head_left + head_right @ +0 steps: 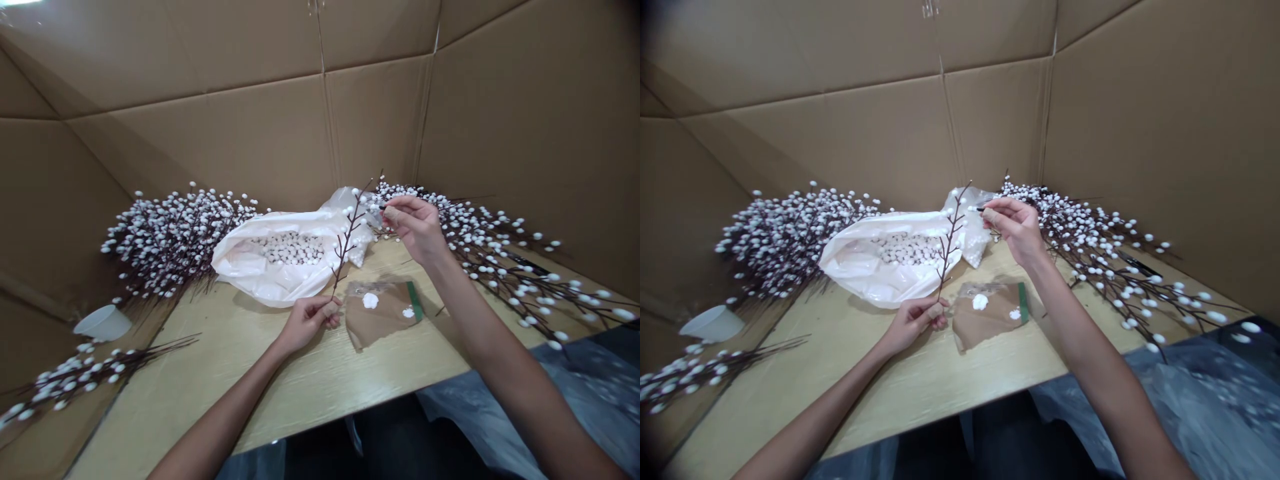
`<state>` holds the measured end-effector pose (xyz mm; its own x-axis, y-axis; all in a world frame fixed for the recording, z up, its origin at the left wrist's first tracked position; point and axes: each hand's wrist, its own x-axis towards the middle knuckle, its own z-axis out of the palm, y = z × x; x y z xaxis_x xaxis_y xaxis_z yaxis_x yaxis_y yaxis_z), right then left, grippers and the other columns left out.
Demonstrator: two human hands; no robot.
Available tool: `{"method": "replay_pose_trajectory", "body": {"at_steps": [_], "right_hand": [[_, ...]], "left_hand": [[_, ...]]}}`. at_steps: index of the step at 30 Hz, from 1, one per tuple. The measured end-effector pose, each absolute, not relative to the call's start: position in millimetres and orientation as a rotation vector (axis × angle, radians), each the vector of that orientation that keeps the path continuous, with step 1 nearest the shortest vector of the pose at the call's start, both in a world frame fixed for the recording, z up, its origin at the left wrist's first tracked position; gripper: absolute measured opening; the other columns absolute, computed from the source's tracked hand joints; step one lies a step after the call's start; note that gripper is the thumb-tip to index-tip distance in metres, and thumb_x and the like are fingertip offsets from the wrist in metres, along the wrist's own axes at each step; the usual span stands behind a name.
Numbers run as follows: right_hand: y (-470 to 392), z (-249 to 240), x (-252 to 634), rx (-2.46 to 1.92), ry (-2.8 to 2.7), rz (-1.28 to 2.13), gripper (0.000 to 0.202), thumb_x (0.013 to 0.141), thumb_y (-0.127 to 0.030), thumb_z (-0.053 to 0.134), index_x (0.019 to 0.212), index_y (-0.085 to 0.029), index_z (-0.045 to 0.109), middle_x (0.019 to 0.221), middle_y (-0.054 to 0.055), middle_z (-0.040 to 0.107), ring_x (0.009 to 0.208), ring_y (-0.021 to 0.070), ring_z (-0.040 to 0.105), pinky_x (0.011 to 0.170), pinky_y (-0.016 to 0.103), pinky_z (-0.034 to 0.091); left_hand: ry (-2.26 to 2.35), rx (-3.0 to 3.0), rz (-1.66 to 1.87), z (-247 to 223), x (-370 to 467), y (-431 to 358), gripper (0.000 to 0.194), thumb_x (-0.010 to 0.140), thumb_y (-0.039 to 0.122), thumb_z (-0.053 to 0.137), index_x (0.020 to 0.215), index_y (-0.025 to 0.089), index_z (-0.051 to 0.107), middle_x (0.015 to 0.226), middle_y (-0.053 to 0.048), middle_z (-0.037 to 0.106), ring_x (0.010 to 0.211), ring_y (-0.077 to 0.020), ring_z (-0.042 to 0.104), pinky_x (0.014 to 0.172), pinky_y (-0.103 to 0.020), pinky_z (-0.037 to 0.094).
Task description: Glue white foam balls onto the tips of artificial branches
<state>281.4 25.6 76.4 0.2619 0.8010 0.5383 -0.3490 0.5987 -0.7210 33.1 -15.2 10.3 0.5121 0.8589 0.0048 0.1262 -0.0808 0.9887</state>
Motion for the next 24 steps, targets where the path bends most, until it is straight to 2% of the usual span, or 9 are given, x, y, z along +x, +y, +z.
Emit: {"method": "replay_pose_trajectory", "body": {"at_steps": [8,24], "right_hand": [[23.8,77.2,279.7,-0.511,-1.063,0.859,0.018,0.059,-0.027,0.082,0.072,-0.021,0.073,0.061,-0.002,0.067,0.055,0.0088,0.060,0.055,0.020,0.050],[21.9,77.9,280.3,-0.585,-1.069,0.903,0.016,0.058,-0.026,0.080,0.070,-0.020,0.071,0.061,-0.002,0.066,0.053,0.0094,0.057,0.053,0.022,0.047]], "left_hand": [[0.872,1.556,0.754,8.6,32.6,-14.5,0.047,0.077,0.052,0.065,0.091,0.008,0.067,0.064,-0.004,0.065,0.058,-0.0107,0.056,0.060,-0.024,0.045],[0.887,1.528,0.770,11.3,33.9,-15.1,0.051,0.073,0.055,0.067,0.091,0.008,0.067,0.063,-0.004,0.065,0.057,-0.0112,0.057,0.060,-0.024,0.046]]}}
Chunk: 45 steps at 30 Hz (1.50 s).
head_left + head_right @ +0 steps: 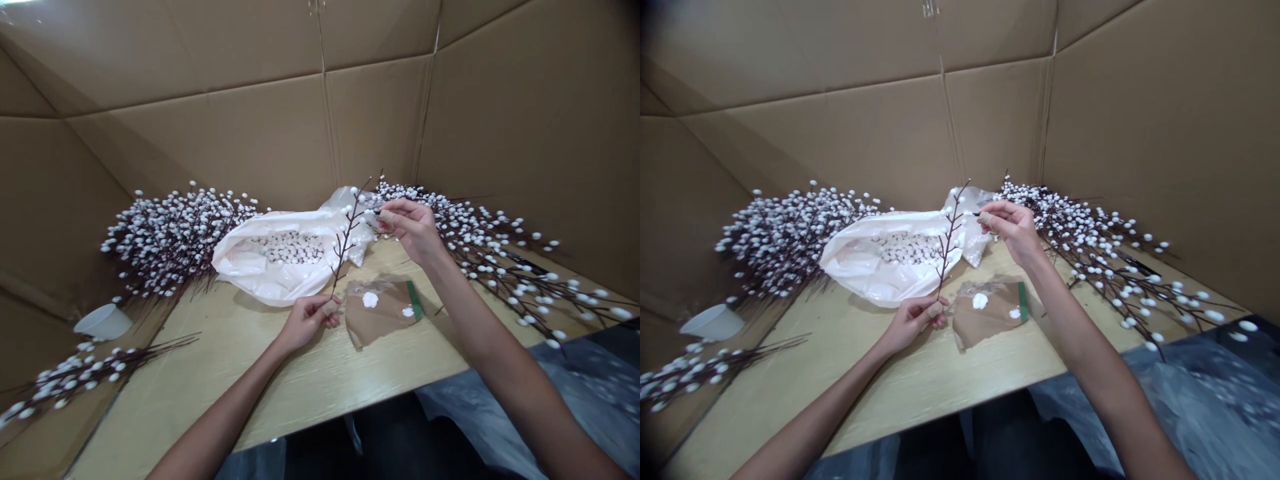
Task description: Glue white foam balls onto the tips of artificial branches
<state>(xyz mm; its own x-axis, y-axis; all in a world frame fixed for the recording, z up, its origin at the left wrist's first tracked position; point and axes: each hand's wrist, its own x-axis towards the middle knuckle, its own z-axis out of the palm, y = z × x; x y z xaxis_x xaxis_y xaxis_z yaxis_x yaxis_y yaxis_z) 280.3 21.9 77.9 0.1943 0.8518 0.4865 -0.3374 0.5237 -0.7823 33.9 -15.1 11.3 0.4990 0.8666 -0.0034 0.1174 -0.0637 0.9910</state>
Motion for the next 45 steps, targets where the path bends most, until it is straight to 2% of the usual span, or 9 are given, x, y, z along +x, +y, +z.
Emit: {"method": "replay_pose_trajectory", "body": {"at_steps": [23,45], "right_hand": [[27.9,75.3,280.8,-0.532,-0.964,0.925,0.020,0.055,-0.027,0.083,0.070,-0.021,0.071,0.063,-0.002,0.067,0.062,0.0106,0.062,0.057,0.021,0.051],[24.3,76.2,280.9,-0.625,-1.050,0.943,0.021,0.059,-0.032,0.080,0.071,-0.019,0.068,0.063,-0.001,0.064,0.057,0.0108,0.057,0.055,0.025,0.046]], "left_hand": [[0.863,1.542,0.772,9.7,32.6,-15.4,0.046,0.075,0.053,0.066,0.089,0.009,0.067,0.064,-0.004,0.065,0.058,-0.0107,0.056,0.060,-0.023,0.046],[0.879,1.534,0.775,11.8,33.3,-15.3,0.047,0.074,0.053,0.067,0.089,0.009,0.067,0.063,-0.004,0.065,0.057,-0.0114,0.057,0.059,-0.024,0.046]]}}
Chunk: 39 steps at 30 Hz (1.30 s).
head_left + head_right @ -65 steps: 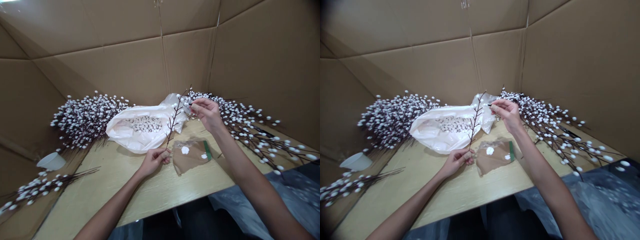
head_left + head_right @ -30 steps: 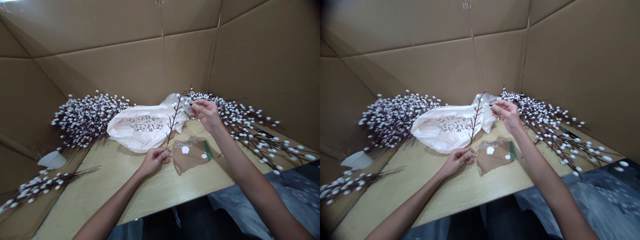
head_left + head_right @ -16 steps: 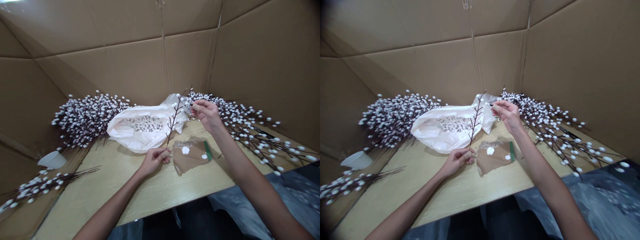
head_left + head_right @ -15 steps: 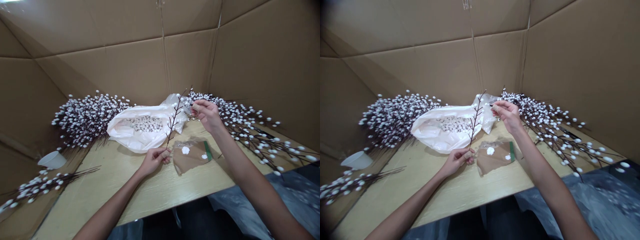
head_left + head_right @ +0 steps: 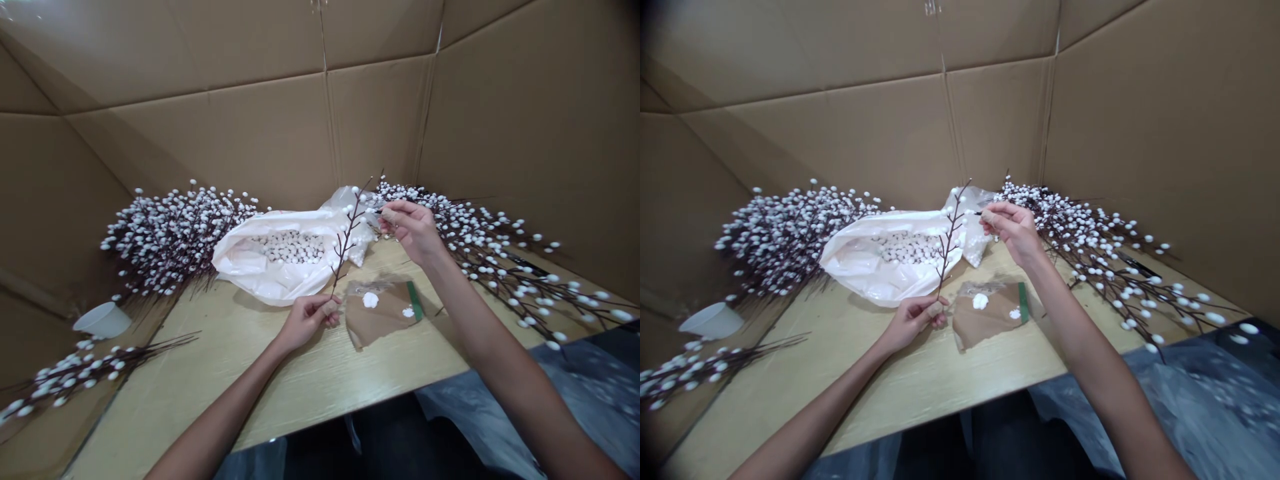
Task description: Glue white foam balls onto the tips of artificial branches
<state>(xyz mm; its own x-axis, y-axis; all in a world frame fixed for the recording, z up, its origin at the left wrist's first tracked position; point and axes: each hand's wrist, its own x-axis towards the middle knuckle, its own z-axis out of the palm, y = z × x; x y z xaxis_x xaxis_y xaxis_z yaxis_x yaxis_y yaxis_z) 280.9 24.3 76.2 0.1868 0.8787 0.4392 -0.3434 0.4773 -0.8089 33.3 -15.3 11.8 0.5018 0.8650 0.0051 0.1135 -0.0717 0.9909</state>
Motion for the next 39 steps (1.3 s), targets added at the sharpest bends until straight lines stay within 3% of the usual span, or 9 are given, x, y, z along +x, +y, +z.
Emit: {"method": "replay_pose_trajectory", "body": {"at_steps": [12,21,28,33,39], "right_hand": [[21.5,77.4,281.7,-0.574,-1.018,1.116,0.020,0.056,-0.025,0.080,0.070,-0.016,0.069,0.059,-0.001,0.062,0.056,0.0096,0.056,0.051,0.021,0.044],[20.0,77.3,286.1,-0.488,-0.985,1.286,0.020,0.056,-0.030,0.077,0.071,-0.021,0.065,0.056,-0.004,0.050,0.053,0.0090,0.046,0.047,0.022,0.035],[11.4,73.2,298.7,-0.641,-1.009,1.101,0.025,0.053,-0.031,0.081,0.072,-0.022,0.067,0.063,-0.002,0.061,0.058,0.0106,0.055,0.054,0.024,0.045],[-25.2,33.4,312.9,-0.937,-1.128,1.011,0.024,0.059,-0.033,0.082,0.075,-0.019,0.071,0.071,0.002,0.069,0.063,0.0129,0.061,0.062,0.026,0.051],[-54.1,-3.8,324.2,-1.168,-1.124,0.911,0.030,0.060,-0.039,0.082,0.077,-0.017,0.070,0.073,0.006,0.070,0.062,0.0162,0.064,0.060,0.030,0.053]], "left_hand": [[0.892,1.535,0.784,10.4,31.5,-13.9,0.050,0.072,0.054,0.067,0.090,0.008,0.067,0.063,-0.005,0.066,0.057,-0.0118,0.058,0.060,-0.024,0.046],[0.878,1.526,0.845,9.0,30.8,-11.2,0.042,0.074,0.050,0.068,0.086,0.010,0.068,0.062,-0.004,0.065,0.055,-0.0111,0.056,0.057,-0.023,0.045],[0.872,1.509,0.931,3.5,27.5,-6.1,0.042,0.068,0.050,0.073,0.082,0.010,0.070,0.061,-0.003,0.066,0.054,-0.0117,0.057,0.056,-0.024,0.046],[0.852,1.489,0.955,6.0,29.1,-6.4,0.044,0.065,0.051,0.075,0.080,0.009,0.071,0.060,-0.002,0.066,0.053,-0.0109,0.056,0.055,-0.023,0.045],[0.845,1.515,0.935,8.6,30.2,-7.8,0.046,0.063,0.053,0.075,0.079,0.009,0.072,0.058,-0.004,0.067,0.051,-0.0120,0.057,0.054,-0.024,0.047]]}}
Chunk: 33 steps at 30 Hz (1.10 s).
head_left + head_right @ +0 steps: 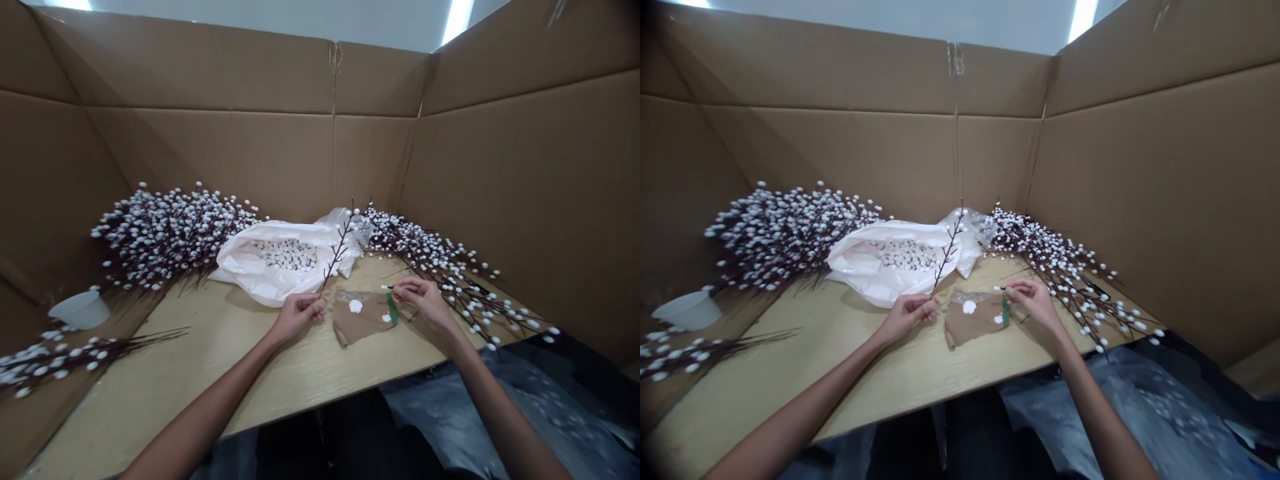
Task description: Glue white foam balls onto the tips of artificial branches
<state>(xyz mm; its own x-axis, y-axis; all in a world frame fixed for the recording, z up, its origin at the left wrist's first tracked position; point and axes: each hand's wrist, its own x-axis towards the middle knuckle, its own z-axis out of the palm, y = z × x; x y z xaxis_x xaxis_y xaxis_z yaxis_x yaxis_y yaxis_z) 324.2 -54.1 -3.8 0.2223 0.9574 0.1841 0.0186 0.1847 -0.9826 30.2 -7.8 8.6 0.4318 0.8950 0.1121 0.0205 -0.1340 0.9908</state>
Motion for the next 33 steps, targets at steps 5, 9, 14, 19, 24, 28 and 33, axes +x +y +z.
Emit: {"method": "replay_pose_trajectory", "body": {"at_steps": [5,9,14,19,24,28,33], "right_hand": [[-56.2,-6.2,323.4,-1.251,-1.175,0.774,0.033,0.062,-0.042,0.078,0.080,-0.015,0.069,0.079,0.009,0.072,0.068,0.0204,0.067,0.065,0.035,0.055],[-64.1,-8.5,321.5,-1.306,-1.228,0.641,0.026,0.067,-0.039,0.074,0.078,-0.016,0.069,0.079,0.009,0.072,0.070,0.0215,0.067,0.066,0.034,0.055],[-83.6,-18.0,317.2,-1.383,-1.259,0.578,0.020,0.070,-0.036,0.069,0.074,-0.017,0.070,0.078,0.010,0.073,0.070,0.0229,0.067,0.066,0.035,0.054],[-94.9,-24.0,314.7,-1.383,-1.197,0.575,0.020,0.066,-0.037,0.072,0.072,-0.018,0.071,0.078,0.009,0.074,0.075,0.0251,0.068,0.072,0.039,0.055],[-98.4,-24.5,313.8,-1.356,-1.179,0.602,0.022,0.064,-0.038,0.073,0.072,-0.017,0.071,0.078,0.009,0.074,0.074,0.0242,0.068,0.073,0.038,0.054],[-98.9,-29.2,314.8,-1.350,-1.183,0.610,0.022,0.064,-0.037,0.074,0.072,-0.017,0.071,0.078,0.010,0.074,0.074,0.0233,0.067,0.072,0.036,0.054],[-96.9,-35.1,317.4,-1.355,-1.194,0.627,0.023,0.064,-0.036,0.073,0.073,-0.015,0.071,0.077,0.010,0.074,0.072,0.0217,0.067,0.070,0.033,0.053]], "left_hand": [[0.869,1.526,0.955,6.7,28.0,-4.8,0.045,0.062,0.051,0.076,0.081,0.010,0.072,0.061,-0.004,0.069,0.053,-0.0129,0.059,0.056,-0.025,0.048],[0.869,1.521,0.964,5.4,28.3,-1.3,0.045,0.061,0.050,0.077,0.081,0.010,0.072,0.060,-0.003,0.069,0.052,-0.0124,0.059,0.055,-0.024,0.048],[0.850,1.505,0.959,3.8,30.1,0.0,0.044,0.061,0.047,0.078,0.081,0.009,0.072,0.059,-0.003,0.068,0.052,-0.0120,0.059,0.054,-0.024,0.048],[0.836,1.520,0.941,4.6,30.2,-0.3,0.041,0.063,0.045,0.078,0.080,0.008,0.072,0.059,-0.003,0.068,0.052,-0.0110,0.059,0.054,-0.023,0.048],[0.844,1.531,0.941,4.6,29.5,0.3,0.041,0.063,0.044,0.077,0.081,0.008,0.072,0.060,-0.003,0.068,0.053,-0.0109,0.059,0.054,-0.022,0.048],[0.861,1.540,0.936,3.8,29.1,0.6,0.043,0.064,0.045,0.076,0.084,0.008,0.071,0.060,-0.003,0.068,0.053,-0.0112,0.059,0.056,-0.023,0.049],[0.857,1.552,0.929,0.0,28.4,3.0,0.043,0.064,0.046,0.076,0.085,0.008,0.071,0.061,-0.003,0.068,0.054,-0.0116,0.059,0.056,-0.024,0.049]]}}
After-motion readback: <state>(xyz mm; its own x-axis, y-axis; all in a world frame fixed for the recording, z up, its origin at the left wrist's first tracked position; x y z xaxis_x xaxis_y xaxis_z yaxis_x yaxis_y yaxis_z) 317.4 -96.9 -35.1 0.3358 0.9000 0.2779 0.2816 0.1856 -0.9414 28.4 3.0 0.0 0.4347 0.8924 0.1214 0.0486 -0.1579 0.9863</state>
